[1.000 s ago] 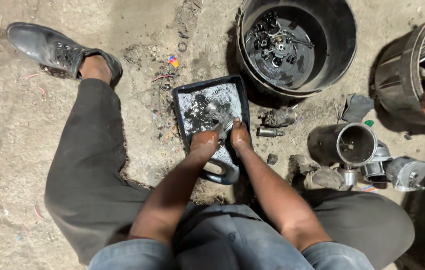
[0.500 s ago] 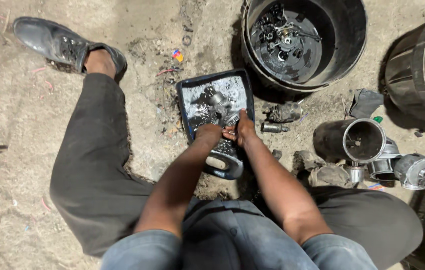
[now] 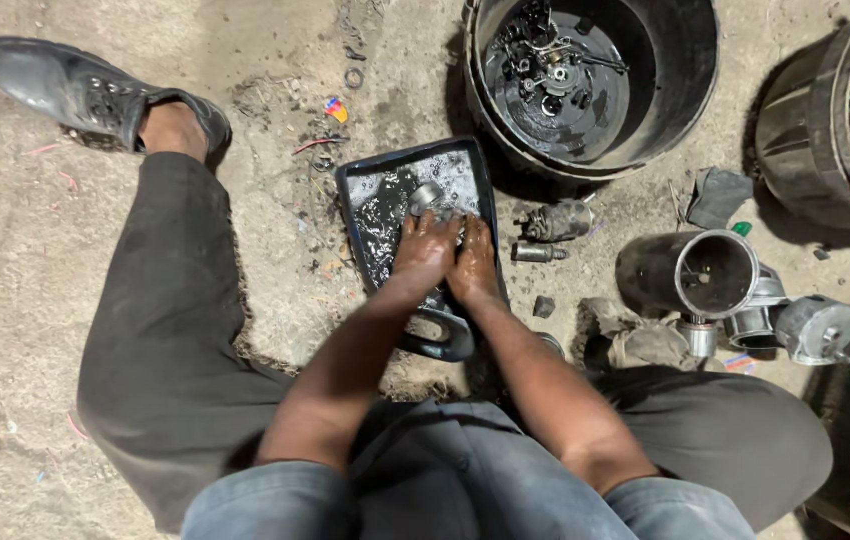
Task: The person sits on the floor and cleans a mechanical part by hand in a black plastic container filled with liquid. They repeatedly submerge, rub, and rinse the part, then place it into a nearby bucket.
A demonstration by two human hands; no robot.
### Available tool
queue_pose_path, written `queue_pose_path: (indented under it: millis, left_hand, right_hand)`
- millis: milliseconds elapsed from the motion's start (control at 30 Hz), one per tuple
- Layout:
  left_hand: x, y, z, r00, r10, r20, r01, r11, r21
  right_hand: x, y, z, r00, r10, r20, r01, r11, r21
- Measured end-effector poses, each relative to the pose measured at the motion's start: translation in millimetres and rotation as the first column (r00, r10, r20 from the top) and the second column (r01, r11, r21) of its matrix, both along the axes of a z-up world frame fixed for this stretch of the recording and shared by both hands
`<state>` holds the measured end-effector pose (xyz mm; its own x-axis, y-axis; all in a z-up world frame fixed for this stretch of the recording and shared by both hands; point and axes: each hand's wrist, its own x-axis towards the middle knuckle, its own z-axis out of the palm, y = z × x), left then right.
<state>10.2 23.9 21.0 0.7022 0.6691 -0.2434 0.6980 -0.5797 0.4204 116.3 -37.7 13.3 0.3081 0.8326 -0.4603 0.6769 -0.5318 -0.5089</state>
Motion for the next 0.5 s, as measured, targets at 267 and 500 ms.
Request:
queue_pose_path:
  millis: [267, 500]
  left_hand:
    - [-41.9, -1.1, 52.9, 0.917, 0.397, -0.027, -0.356, 0.788, -0.503]
    - [-42.3, -6.5, 4.3, 0.831, 0.186, -0.524, -0.408, 0.843, -0.349]
  right_hand:
    - [11.1, 1.6, -12.5, 0.933, -0.161, -0.321, 0.127, 0.984, -0.124]
    - [-2.3, -14.1, -36.9, 0.959, -0.207, -0.195, 0.236, 0.961, 0.143]
